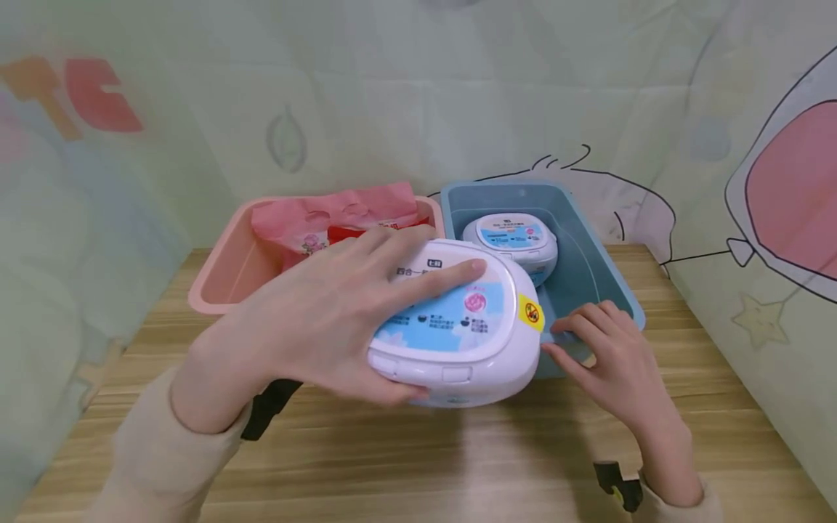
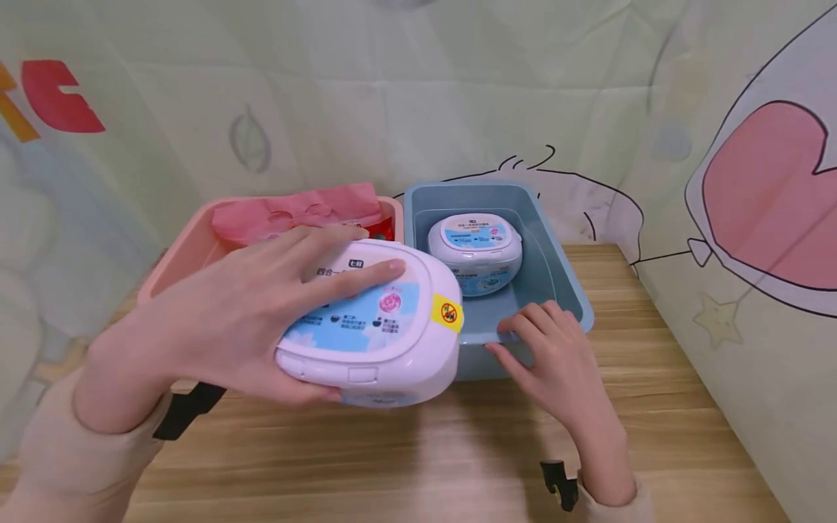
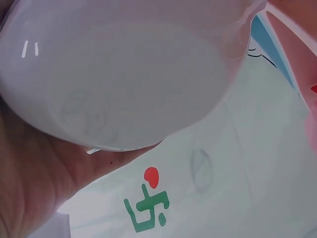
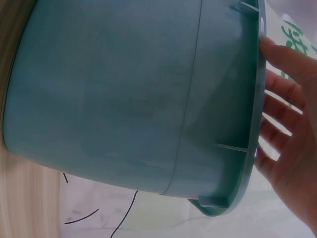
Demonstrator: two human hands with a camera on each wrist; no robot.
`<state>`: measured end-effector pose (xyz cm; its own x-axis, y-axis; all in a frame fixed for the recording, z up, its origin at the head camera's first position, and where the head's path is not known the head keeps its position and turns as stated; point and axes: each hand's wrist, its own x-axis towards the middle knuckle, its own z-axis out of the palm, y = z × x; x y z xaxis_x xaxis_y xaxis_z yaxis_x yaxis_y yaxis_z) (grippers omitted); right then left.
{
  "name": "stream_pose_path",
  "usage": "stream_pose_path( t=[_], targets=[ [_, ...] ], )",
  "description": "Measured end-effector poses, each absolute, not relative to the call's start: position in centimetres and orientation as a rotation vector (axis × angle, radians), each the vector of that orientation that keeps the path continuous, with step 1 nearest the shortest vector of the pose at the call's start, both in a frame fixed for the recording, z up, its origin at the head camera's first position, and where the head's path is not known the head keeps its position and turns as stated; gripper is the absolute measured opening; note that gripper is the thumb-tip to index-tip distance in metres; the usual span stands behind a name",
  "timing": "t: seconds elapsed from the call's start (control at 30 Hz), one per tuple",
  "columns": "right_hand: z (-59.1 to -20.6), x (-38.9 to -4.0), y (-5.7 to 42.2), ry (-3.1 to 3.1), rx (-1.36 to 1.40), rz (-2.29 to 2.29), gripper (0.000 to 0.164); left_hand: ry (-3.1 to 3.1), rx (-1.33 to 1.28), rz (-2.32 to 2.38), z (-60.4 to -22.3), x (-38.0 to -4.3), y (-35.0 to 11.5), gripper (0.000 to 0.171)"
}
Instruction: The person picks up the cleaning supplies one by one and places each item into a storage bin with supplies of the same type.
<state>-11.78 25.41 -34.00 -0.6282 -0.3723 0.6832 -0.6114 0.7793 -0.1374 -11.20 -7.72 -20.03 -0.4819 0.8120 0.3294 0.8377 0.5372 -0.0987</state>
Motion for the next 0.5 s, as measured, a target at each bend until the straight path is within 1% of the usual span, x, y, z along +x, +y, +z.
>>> stream_pose_path(
  t=[0.07,0.13,0.17,0.3,0.43,0.5],
  targets=[
    [-34.0,-11.7,25.5,-2.319,0.735,0.476,0.033,-2.434,-1.366,-0.105,-19.9,-11.4,-7.5,0.096],
    [-34.0,-11.7,25.5,-2.327,0.735,0.474,0.032,-2.435,-1.369,-0.109,-19.8,-11.6,-7.4,0.096],
    [-34.0,-11.7,25.5,-2.329,0.733,0.474,0.033,-2.441,-1.370,-0.109,-19.7,-11.7,-7.3,0.096],
    [-34.0,-11.7,25.4,-2.330,0.727,0.467,0.057,-2.454,-1.372,-0.114,-19.6,-12.2,-6.9,0.096],
    [-34.0,-11.7,25.5,-2.317,0.743,0.470,0.053,-2.467,-1.359,-0.104,-19.5,-12.8,-6.5,0.095],
    [-34.0,-11.7,25.6,-2.315,0.750,0.466,0.048,-2.479,-1.348,-0.094,-19.5,-13.0,-6.3,0.096]
  ],
)
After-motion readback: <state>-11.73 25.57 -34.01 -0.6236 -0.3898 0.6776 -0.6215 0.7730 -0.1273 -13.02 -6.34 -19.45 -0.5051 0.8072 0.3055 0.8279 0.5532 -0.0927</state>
